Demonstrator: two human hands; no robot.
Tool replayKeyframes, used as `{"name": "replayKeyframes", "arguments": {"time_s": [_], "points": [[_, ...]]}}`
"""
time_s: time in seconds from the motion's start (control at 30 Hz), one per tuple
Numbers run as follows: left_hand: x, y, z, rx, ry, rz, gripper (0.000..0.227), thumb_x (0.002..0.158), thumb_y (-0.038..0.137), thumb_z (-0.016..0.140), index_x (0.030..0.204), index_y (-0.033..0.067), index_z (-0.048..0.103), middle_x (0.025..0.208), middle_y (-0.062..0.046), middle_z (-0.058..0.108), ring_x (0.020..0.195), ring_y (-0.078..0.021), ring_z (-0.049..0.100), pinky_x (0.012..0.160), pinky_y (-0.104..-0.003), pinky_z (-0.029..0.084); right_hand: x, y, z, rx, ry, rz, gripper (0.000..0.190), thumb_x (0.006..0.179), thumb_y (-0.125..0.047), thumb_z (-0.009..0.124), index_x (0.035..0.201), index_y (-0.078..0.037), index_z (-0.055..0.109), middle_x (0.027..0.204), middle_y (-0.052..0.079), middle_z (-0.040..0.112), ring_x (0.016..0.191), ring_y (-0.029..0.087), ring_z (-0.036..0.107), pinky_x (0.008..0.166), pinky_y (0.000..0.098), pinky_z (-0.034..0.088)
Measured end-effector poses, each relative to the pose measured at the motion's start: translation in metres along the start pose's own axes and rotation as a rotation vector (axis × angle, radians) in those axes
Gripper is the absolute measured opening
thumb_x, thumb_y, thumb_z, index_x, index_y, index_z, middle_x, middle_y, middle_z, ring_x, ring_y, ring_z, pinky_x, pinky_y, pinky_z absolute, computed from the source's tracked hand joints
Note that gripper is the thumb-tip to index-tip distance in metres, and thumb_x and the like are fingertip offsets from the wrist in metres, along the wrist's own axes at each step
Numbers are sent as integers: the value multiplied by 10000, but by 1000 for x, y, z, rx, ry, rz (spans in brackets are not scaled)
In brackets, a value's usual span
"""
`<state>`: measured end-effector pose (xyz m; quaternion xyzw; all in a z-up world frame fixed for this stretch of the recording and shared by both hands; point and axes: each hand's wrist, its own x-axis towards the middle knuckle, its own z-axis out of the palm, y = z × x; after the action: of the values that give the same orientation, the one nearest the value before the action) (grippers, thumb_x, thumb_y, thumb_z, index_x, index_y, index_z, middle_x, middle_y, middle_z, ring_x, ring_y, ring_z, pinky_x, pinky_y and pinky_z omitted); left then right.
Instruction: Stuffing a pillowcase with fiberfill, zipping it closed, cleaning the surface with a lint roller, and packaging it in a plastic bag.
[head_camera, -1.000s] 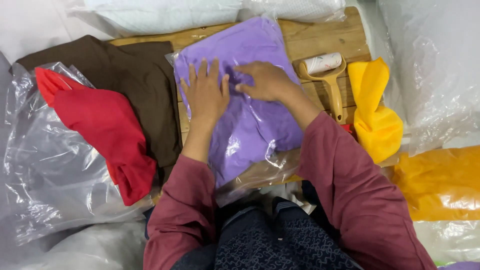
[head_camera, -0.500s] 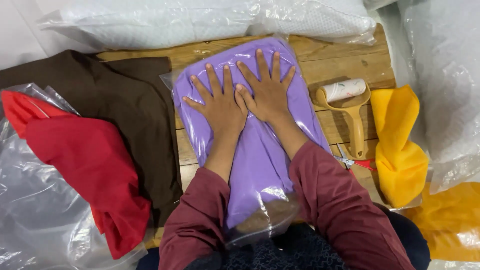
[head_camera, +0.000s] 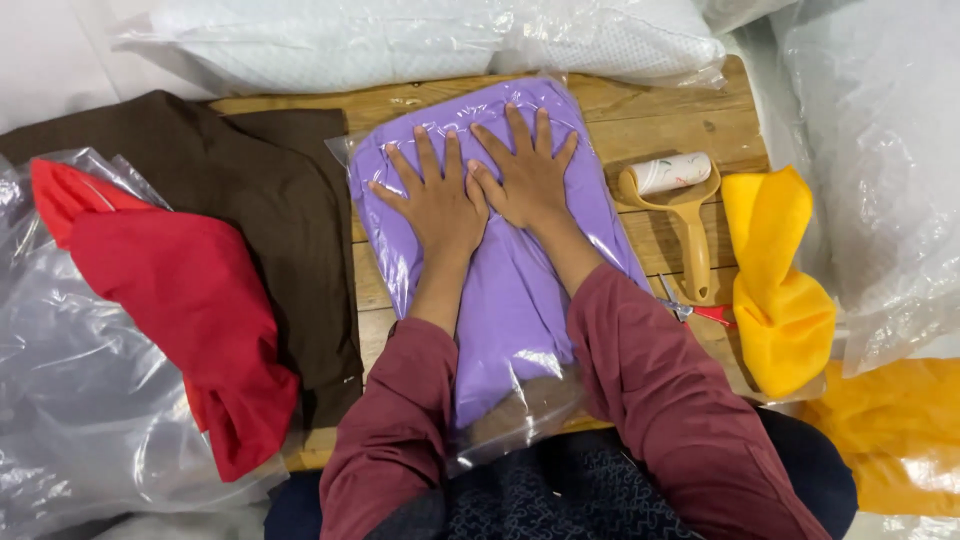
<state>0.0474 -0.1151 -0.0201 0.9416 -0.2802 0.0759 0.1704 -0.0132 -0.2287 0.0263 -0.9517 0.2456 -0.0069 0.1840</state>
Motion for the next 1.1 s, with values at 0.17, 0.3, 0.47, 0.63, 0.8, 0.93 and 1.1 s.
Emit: {"name": "replayKeyframes", "arguments": {"time_s": [0.17,0.3,0.47,0.63,0.8,0.93,1.1], "points": [[5,-1,-11,-72,-96,-4,620,1064,527,231,1622,287,359,1698,-103,126,1526,-492,-2,1108,-836,-27,-3,1,-16,-3,-79,16,691,970,-680,206,1610,-430,276,1725,65,61,1546,445,-63,1140,764,-81],[-5,-18,-70,-291,-275,77,542,1151,440,354,1663,307,239,1717,-78,39,1521,-485,-131,1141,-826,-24,-22,28,-27,74,7,-239,577,1088,-510,437,1589,-229,388,1551,285,274,1402,528,251,1110,702,195],[-82,-43,-165,-202,-114,448,465,1124,228,523,1569,147,417,1606,-159,376,1462,-480,305,1137,-709,319,-148,40,-106,104,141,-557,406,1115,-229,594,1498,-105,537,1486,258,453,1364,440,468,1064,583,416],[-189,-57,-181,-321,-184,747,508,968,464,658,1337,115,660,1247,-119,658,1123,-354,653,847,-471,545,-250,49,-82,206,161,-501,179,983,-268,759,1114,-147,763,1005,72,686,949,305,692,860,416,535],[-247,-71,-167,100,-384,725,1745,138,606,946,1668,308,161,1712,-194,110,1548,-461,123,1250,-631,128,-282,18,-33,-121,11,-851,674,752,-561,790,1305,-220,609,1342,137,573,1246,355,538,963,510,444],[-246,-69,-143,214,-161,840,1086,733,270,847,1638,344,251,1721,-67,209,1575,-342,204,1251,-582,204,-278,29,-24,-216,-36,-834,728,762,-433,828,1390,-199,544,1387,170,534,1262,378,521,950,516,450],[-231,-83,-143,-94,-332,794,384,851,114,690,1225,188,736,1657,-42,385,1539,-369,291,1186,-572,336,-265,47,3,-127,-123,-759,612,885,-434,699,1409,-165,531,1310,152,562,1160,363,571,842,462,497]]}}
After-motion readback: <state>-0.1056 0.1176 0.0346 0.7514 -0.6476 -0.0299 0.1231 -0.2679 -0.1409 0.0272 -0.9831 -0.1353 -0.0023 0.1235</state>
